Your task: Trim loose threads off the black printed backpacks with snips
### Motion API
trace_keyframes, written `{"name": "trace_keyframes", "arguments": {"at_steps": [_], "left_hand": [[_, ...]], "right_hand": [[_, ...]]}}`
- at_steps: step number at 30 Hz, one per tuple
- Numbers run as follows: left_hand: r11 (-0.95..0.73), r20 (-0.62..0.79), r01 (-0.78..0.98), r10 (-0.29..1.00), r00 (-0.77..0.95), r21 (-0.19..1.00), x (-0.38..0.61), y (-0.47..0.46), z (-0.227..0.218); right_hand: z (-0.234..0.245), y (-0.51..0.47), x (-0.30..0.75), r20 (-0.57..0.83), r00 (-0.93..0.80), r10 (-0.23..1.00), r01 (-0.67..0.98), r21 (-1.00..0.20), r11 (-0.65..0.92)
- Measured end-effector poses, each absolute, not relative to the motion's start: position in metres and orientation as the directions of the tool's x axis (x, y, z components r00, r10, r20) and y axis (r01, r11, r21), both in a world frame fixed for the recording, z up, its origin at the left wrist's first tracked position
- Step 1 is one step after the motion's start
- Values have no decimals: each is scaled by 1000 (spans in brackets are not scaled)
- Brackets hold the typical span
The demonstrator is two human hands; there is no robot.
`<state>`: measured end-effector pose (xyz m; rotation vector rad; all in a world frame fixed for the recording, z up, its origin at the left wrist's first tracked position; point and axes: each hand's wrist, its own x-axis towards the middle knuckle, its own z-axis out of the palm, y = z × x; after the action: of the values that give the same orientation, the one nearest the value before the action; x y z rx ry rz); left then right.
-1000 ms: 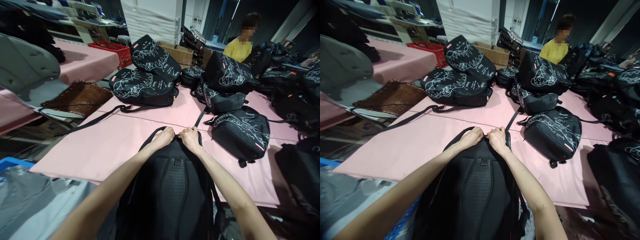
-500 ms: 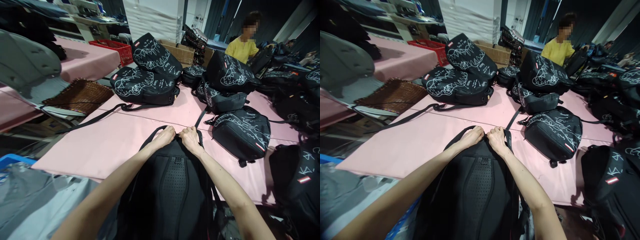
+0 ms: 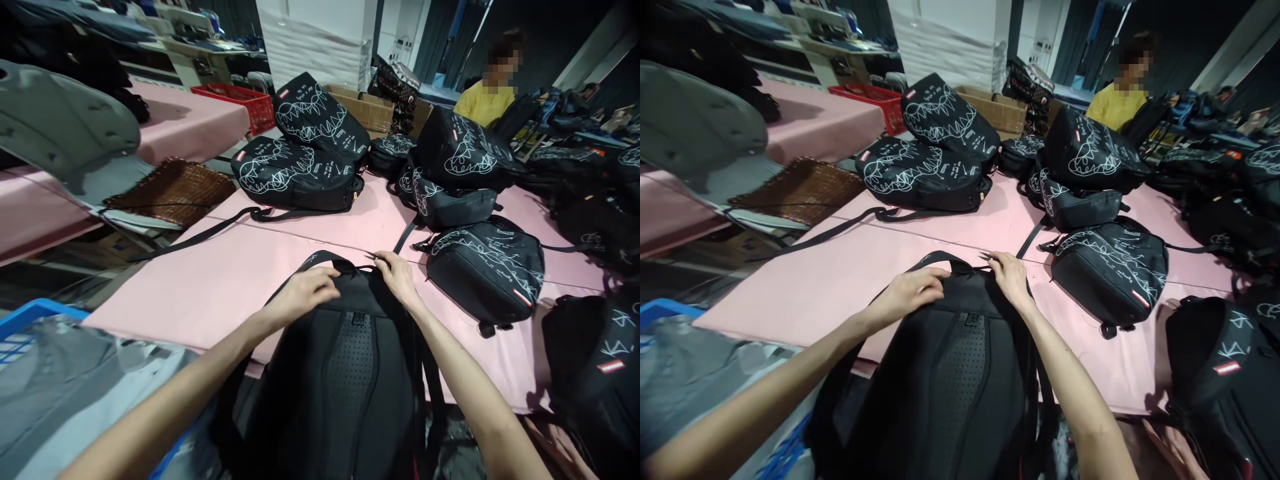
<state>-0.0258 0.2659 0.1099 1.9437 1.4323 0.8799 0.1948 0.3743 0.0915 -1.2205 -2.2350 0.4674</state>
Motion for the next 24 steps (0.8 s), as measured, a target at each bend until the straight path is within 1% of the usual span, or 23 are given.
{"name": "trace_keyframes", "arguments": {"at_steps": [1, 2, 3, 4, 5, 6, 7, 8, 9, 10, 11, 12, 13, 14, 15, 18, 21, 24], "left_hand": [[-305, 193, 675, 952, 238, 672, -31, 251, 115], [-298, 206, 756, 954, 217, 583, -38, 238, 118], [-235, 210, 826, 967, 145, 512, -46, 227, 118], [-119, 199, 873, 980, 26, 472, -55, 218, 116], [19, 167, 885, 980, -109, 466, -65, 211, 112], [143, 104, 861, 970, -220, 488, -75, 207, 107], [230, 11, 811, 960, -280, 537, -83, 205, 102], [285, -100, 735, 953, -286, 615, -89, 205, 96], [323, -202, 623, 944, -259, 712, -92, 207, 90], [351, -275, 474, 935, -223, 808, -93, 211, 84], [374, -327, 270, 923, -203, 887, -92, 215, 79], [373, -358, 51, 914, -193, 926, -90, 221, 73], [353, -369, -120, 915, -162, 928, -87, 228, 68], [351, -389, -240, 912, -133, 905, -84, 234, 63], [353, -409, -325, 905, -119, 877, -82, 239, 58], [363, -450, -444, 887, -106, 819, -80, 246, 50], [352, -444, -469, 891, -99, 810, -81, 243, 49], [325, -414, -466, 905, -101, 823, -81, 239, 51]], "right_hand": [[92, 376, 195, 297, -402, 866, 625, -603, 497], [93, 378, 195, 292, -371, 881, 597, -652, 467], [93, 380, 195, 285, -346, 894, 579, -685, 442], [94, 382, 195, 278, -329, 903, 570, -704, 424], [94, 383, 196, 271, -315, 910, 567, -715, 410], [95, 383, 195, 269, -301, 915, 564, -723, 398], [95, 381, 195, 270, -284, 920, 554, -737, 387], [97, 378, 195, 273, -263, 925, 533, -758, 375], [98, 373, 194, 279, -238, 930, 498, -787, 364], [100, 366, 194, 287, -209, 935, 452, -819, 353], [102, 356, 193, 294, -180, 939, 399, -850, 343], [103, 346, 193, 297, -158, 942, 348, -876, 334], [104, 333, 194, 292, -146, 945, 308, -895, 324], [104, 320, 196, 281, -142, 949, 282, -908, 311], [104, 307, 199, 260, -145, 955, 273, -917, 291], [96, 268, 217, 172, -152, 973, 299, -931, 211], [83, 239, 241, 94, -129, 987, 332, -934, 132], [71, 219, 263, 51, -84, 995, 353, -932, 77]]}}
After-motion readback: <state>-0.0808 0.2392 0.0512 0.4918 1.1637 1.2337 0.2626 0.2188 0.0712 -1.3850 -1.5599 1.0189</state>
